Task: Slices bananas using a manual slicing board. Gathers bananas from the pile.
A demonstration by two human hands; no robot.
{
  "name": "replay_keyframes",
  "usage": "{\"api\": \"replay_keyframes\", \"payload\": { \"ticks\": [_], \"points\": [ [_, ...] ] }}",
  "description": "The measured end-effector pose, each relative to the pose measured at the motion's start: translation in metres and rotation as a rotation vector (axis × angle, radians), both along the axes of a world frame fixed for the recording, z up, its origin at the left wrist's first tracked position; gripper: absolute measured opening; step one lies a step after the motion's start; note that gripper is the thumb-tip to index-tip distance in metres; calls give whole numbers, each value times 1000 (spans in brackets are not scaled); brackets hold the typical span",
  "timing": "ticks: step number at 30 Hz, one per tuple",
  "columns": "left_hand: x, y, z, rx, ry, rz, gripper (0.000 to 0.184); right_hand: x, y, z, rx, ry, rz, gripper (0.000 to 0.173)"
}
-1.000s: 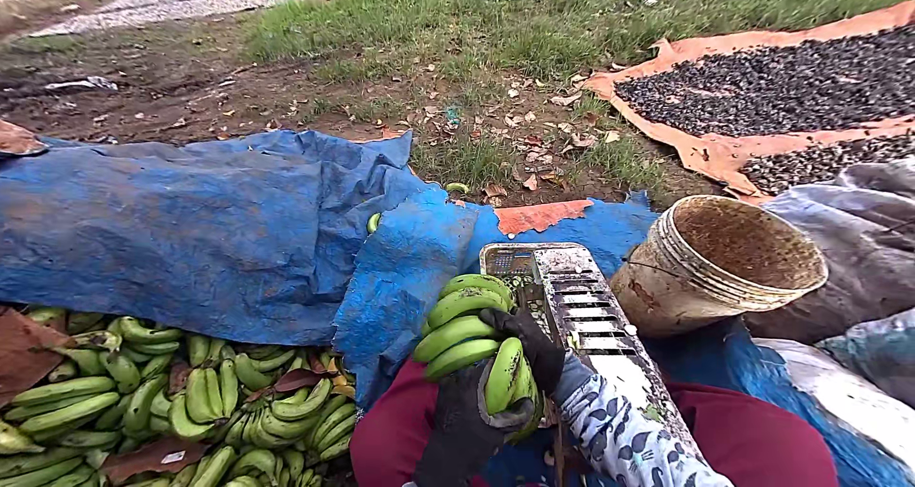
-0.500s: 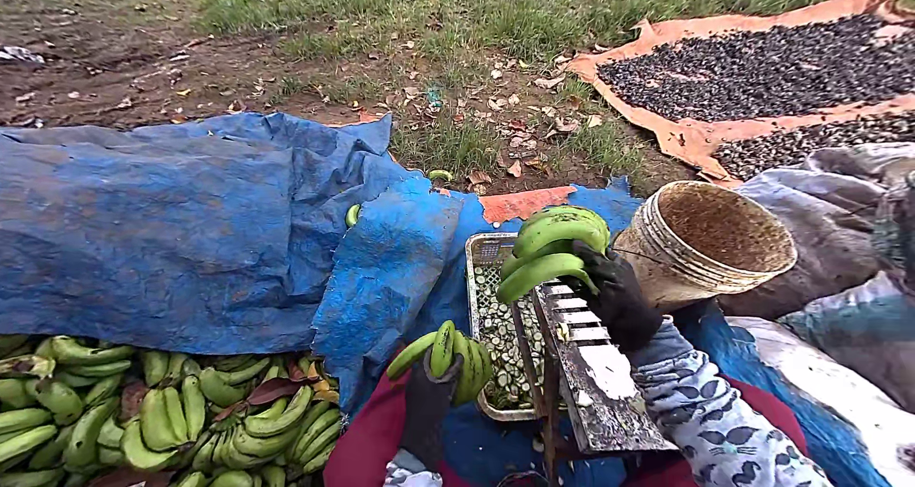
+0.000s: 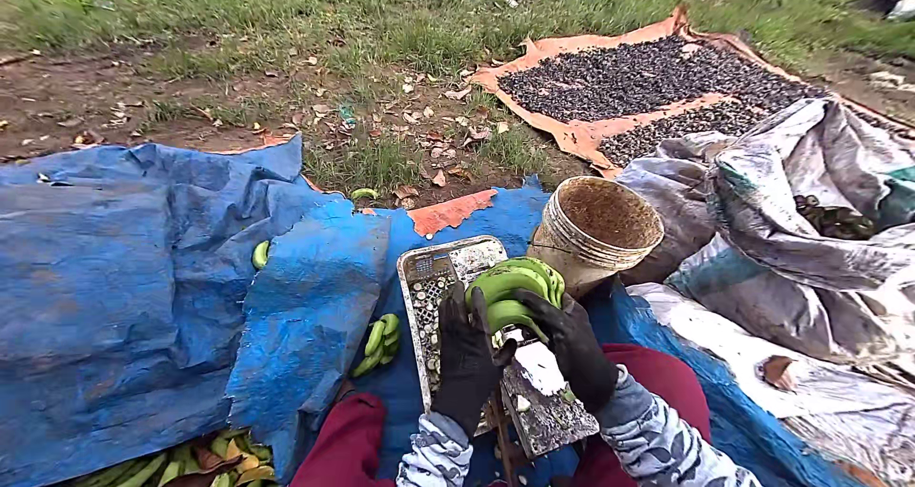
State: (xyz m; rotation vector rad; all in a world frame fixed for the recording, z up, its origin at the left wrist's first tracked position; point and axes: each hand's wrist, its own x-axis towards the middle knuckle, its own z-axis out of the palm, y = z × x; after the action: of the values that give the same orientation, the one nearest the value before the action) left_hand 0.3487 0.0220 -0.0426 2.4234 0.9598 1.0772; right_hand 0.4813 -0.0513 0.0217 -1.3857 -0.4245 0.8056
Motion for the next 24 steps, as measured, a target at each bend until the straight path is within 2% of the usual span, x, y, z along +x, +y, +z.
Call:
{"api": "replay_keyframes", "payload": {
  "ticks": [2, 4, 6, 7, 8, 9, 10, 11, 13, 15, 18, 20, 21, 22, 24],
  "points": [
    [-3, 2, 10, -165, -182, 3, 101, -6, -18, 12, -43, -9, 189, 45],
    [-19, 18, 13, -491, -397, -119, 100, 8, -39, 21, -27, -233, 394, 44],
    [-37, 31, 12, -835, -565, -356, 99, 37, -54, 15, 50, -746, 413, 72],
    [-43, 33, 12, -951, -585, -478, 97, 51, -55, 14, 89, -976, 421, 91],
    [-46, 33, 14, -1030, -556, -599, 94, 61, -53, 13, 129, -1108, 483, 106],
    [-45, 29, 19, -1102, -501, -708, 91, 64, -50, 14, 167, -1145, 598, 117],
    [-42, 24, 23, -1178, -441, -808, 88, 62, -49, 16, 211, -1082, 735, 121],
    [-39, 19, 26, -1246, -401, -890, 84, 58, -49, 15, 264, -945, 849, 121],
    [-32, 6, 31, -1366, -407, -944, 71, 52, -54, 12, 347, -743, 889, 114],
    [-23, 0, 33, -1397, -378, -938, 62, 50, -64, 2, 368, -658, 826, 109],
    [-2, -8, 36, -1263, -229, -727, 59, 49, -79, -13, 258, -596, 599, 105],
    [11, -15, 30, -1201, -232, -658, 71, 50, -84, -20, 138, -523, 413, 100],
    [15, -20, 23, -1161, -255, -716, 81, 51, -85, -23, 79, -470, 300, 97],
    [19, -25, 14, -1052, -224, -757, 97, 53, -84, -25, 41, -422, 199, 97],
    [29, -37, -4, -792, -57, -650, 126, 55, -80, -28, -38, -445, 92, 105]
  ]
}}
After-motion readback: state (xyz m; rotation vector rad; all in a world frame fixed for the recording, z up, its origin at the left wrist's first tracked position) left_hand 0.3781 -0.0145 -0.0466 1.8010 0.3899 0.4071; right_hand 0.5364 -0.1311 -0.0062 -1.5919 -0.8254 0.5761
